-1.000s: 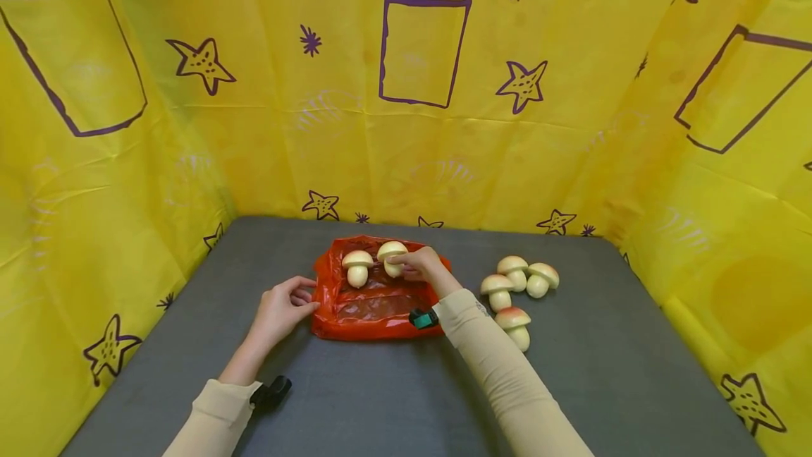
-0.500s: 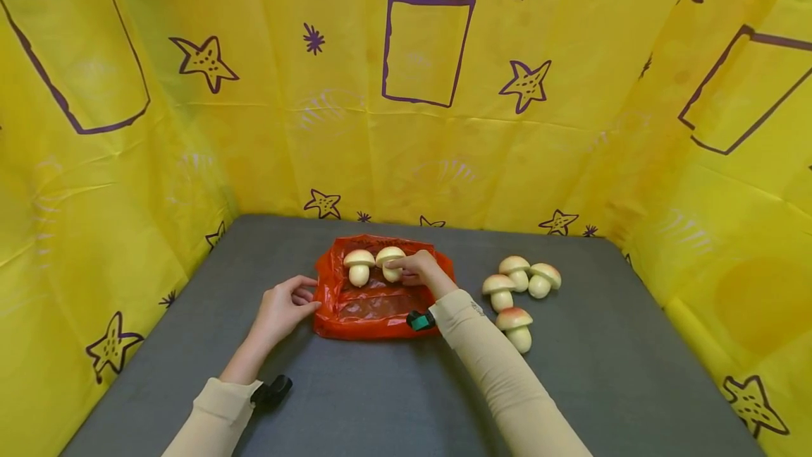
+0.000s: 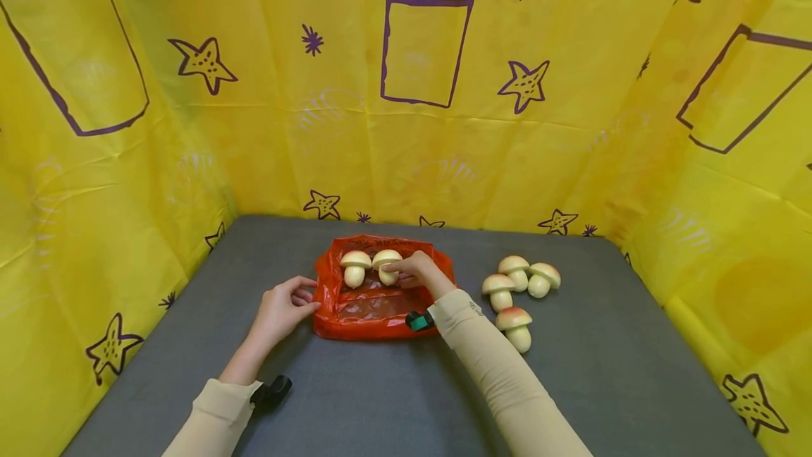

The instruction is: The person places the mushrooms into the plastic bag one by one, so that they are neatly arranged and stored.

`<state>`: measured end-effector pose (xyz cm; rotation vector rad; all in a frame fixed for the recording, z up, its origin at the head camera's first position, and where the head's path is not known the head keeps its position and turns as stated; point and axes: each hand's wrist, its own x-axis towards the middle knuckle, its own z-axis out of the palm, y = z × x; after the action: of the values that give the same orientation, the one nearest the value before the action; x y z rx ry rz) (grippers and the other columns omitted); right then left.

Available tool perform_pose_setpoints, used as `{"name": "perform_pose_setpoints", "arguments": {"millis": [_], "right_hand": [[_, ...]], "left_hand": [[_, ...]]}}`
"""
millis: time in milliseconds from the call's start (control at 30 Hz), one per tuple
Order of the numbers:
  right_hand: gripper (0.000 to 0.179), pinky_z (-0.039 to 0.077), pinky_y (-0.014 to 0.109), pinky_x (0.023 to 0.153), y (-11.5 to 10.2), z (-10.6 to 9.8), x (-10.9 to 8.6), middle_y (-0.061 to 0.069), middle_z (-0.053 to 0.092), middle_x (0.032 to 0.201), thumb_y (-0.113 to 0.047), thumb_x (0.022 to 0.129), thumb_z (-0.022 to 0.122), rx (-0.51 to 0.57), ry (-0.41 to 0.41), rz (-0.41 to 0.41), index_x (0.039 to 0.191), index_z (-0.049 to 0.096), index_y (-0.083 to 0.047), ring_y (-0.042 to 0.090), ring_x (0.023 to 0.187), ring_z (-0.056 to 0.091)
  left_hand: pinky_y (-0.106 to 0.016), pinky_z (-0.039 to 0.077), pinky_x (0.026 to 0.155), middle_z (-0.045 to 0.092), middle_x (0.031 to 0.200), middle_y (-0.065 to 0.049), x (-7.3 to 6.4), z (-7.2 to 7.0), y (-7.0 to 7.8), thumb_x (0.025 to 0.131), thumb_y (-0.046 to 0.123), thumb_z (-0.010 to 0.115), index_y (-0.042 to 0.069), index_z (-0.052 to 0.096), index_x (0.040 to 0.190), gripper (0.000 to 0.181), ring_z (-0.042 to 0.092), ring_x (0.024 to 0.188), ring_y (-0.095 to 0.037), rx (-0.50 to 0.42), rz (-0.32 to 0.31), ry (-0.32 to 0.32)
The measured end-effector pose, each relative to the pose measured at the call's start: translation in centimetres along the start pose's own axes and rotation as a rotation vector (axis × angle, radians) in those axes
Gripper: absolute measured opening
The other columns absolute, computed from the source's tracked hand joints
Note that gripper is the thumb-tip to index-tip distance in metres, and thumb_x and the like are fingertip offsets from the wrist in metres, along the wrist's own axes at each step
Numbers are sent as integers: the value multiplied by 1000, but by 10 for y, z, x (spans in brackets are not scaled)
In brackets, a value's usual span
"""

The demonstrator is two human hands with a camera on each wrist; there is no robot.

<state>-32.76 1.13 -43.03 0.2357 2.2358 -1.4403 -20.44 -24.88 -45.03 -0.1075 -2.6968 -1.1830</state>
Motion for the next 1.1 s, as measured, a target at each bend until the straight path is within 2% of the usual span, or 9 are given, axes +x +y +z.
{"name": "perform_pose_setpoints", "arguments": {"millis": [300,533,733,1100], "right_hand": [[56,57,33,71,-5,-2,4,16,66,92,-25,73,82,-13,-39,11,111,57,8,25,79,70],[37,54,35,83,-6,0,-5,19,68,96,-11,80,75,-8,-27,15,106,59,10,29,92,69],[38,53,37,87,-6,-3,-11,24,66,104,-7,82,72,-31,-44,-7,110,56,13,32,99,67],[43,52,37,88,-8,-9,-18,24,66,107,-13,83,72,-73,-36,-35,114,53,12,32,100,67]], "left_hand": [[-24,51,65,68,85,-7,1,-1,2,78,12,76,6,66,109,33,64,73,-15,1,-1,0],[-23,51,65,68,86,-7,1,-1,1,79,12,76,6,66,110,33,64,74,-14,-6,2,-8],[-22,51,64,68,86,-6,1,-1,1,79,14,76,6,66,109,33,63,73,-14,4,-1,-5],[-21,51,64,69,86,-7,0,-2,3,79,13,76,6,65,110,34,63,73,-14,5,-7,-4]]}}
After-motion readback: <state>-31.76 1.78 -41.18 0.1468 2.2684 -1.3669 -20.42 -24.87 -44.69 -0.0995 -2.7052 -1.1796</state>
